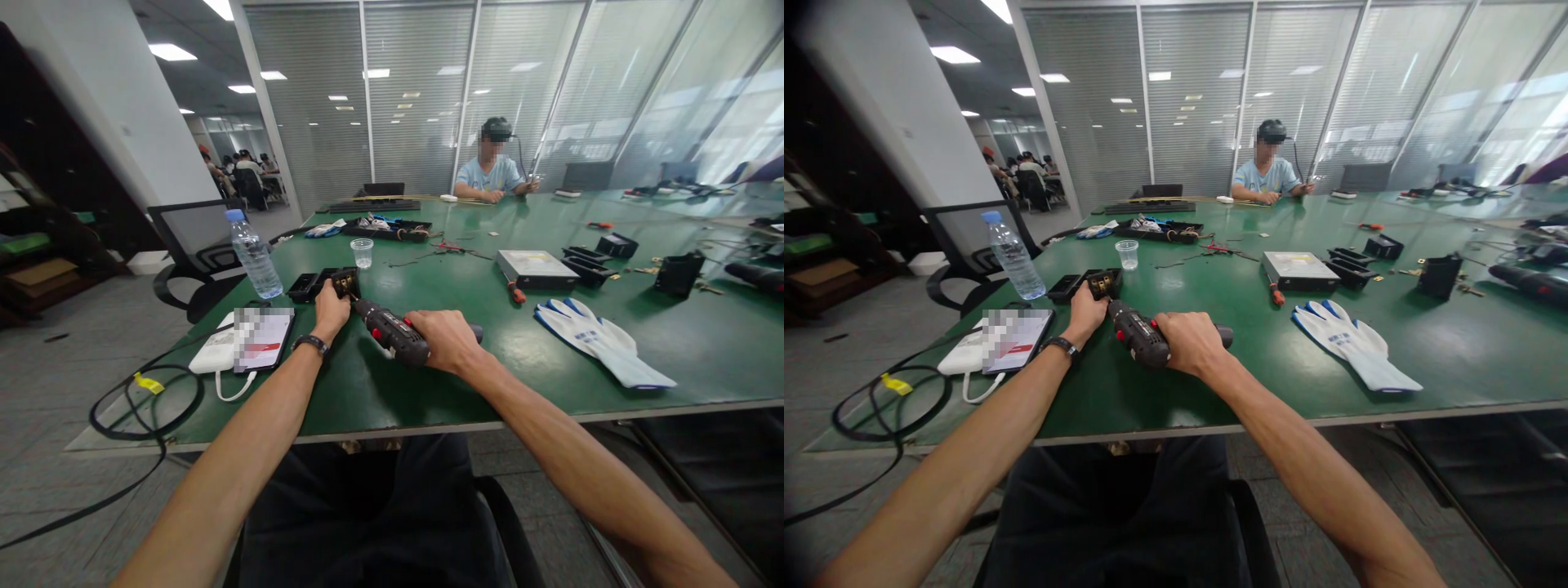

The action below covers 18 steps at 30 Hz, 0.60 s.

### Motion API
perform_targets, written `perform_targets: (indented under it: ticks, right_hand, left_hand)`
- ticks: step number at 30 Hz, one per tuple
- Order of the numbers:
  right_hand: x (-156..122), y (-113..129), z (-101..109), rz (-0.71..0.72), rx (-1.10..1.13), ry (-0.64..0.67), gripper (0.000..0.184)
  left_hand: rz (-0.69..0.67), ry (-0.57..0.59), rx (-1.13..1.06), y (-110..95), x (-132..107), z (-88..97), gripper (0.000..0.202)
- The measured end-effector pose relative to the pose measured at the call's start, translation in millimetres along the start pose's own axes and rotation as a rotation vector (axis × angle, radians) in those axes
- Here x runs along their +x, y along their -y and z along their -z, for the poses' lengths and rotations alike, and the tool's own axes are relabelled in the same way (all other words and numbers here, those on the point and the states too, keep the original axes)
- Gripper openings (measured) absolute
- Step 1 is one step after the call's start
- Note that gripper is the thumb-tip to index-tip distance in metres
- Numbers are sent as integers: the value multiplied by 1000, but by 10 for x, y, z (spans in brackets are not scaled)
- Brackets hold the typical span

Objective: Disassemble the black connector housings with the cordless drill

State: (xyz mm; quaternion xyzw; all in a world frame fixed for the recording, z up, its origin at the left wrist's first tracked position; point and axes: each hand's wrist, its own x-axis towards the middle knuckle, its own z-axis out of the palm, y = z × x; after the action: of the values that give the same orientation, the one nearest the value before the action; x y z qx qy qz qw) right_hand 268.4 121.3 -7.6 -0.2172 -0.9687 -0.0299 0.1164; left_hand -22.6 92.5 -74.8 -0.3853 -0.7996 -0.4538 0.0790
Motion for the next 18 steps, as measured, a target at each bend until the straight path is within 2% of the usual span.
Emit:
perform_targets:
  ticks: [6,18]
  right_hand:
    - [-8,13,34,-6,-8,31,30]
    - [-7,10,24,-6,2,38,33]
  left_hand:
    - [-3,2,-16,21,11,-11,39]
    - [-15,-4,-28,50,19,-32,38]
